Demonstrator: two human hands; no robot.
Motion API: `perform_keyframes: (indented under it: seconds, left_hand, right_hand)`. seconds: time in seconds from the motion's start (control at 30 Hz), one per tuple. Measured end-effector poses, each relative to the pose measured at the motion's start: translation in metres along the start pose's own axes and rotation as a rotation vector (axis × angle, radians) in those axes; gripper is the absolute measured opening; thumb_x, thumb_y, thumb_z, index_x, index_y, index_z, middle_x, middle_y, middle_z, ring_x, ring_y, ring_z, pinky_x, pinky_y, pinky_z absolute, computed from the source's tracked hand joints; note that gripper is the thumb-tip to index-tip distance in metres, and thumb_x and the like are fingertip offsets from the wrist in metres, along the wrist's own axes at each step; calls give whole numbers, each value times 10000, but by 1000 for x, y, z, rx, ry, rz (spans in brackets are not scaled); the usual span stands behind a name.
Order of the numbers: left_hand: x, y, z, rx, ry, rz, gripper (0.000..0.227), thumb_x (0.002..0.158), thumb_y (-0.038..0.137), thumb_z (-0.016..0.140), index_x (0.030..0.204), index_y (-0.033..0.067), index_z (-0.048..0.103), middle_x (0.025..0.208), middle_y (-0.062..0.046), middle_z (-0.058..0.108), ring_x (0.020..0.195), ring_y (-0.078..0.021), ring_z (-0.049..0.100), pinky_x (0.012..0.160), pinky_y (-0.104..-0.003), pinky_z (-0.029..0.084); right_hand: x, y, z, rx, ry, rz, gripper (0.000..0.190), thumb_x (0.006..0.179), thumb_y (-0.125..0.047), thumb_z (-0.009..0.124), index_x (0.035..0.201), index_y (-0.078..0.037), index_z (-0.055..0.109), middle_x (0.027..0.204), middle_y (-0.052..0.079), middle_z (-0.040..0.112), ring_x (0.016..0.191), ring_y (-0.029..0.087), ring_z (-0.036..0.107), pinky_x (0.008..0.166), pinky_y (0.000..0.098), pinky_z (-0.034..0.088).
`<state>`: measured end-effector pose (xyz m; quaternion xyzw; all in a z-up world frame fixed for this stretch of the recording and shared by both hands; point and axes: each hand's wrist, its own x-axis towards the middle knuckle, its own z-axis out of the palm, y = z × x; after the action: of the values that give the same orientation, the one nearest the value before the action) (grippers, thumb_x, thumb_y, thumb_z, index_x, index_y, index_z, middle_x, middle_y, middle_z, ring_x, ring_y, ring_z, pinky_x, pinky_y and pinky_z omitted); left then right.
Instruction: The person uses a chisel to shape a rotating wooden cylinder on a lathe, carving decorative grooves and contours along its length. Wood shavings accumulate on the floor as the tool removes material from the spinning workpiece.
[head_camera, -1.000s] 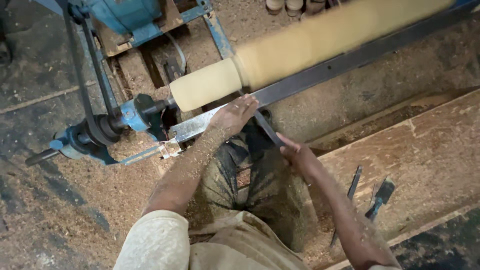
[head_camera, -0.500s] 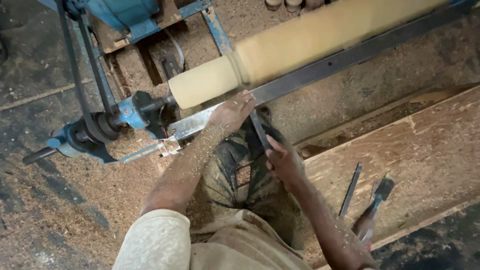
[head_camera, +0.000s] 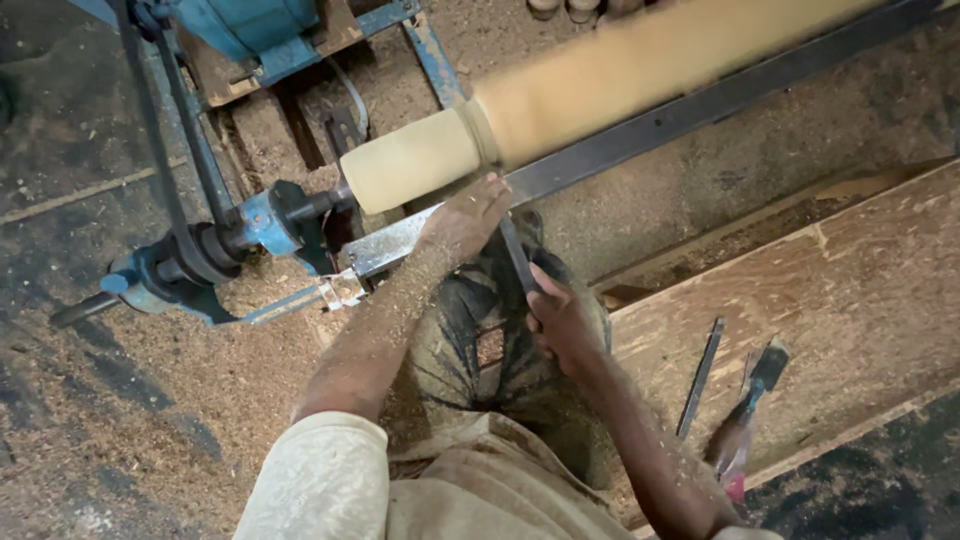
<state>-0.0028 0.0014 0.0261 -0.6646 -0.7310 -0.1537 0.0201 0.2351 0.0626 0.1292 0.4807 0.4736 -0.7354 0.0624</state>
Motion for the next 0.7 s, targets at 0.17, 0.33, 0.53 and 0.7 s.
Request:
perform_keyframes:
  seconds: [0.17,0.33,0.53,0.7]
  left_hand:
    - [3,1,2,-115,-26,-43,413,958,91,497,1357,11,569,1482,-191,540,1438,-355,449,1158,-436,420]
    - [-4,4,3,-36,-70,5,468,982,116,473,1433,4,524,1534,-193,496,1471,-339,425,1222,-432,361]
    - [-3,0,13,51,-103,84,521,996,144,453,1499,8,465,1593,-174,450,1509,-325,370,1261,-425,296]
    - [2,2,10,-35,-140,-1,524,998,157,456,1503,16,448,1582,-177,441,1500,-338,358,1250,-434,301]
  right_hand:
    - [2,4,0,-32,13,-28,564,988,-173,552,1544,-247,486,624,-14,487,448,99,395,406,280,350]
    - [6,14,-7,-166,3,-183,518,1018,-181,526,1536,-193,531,632,-17,509,485,83,423,421,269,352]
    - [4,16,-10,-63,54,6,548,986,-213,570,1530,-246,509,611,-16,503,459,98,409,409,272,346]
    - [6,2,-15,-37,18,-1,552,990,-186,578,1533,-256,507,636,-18,493,481,90,407,410,263,353]
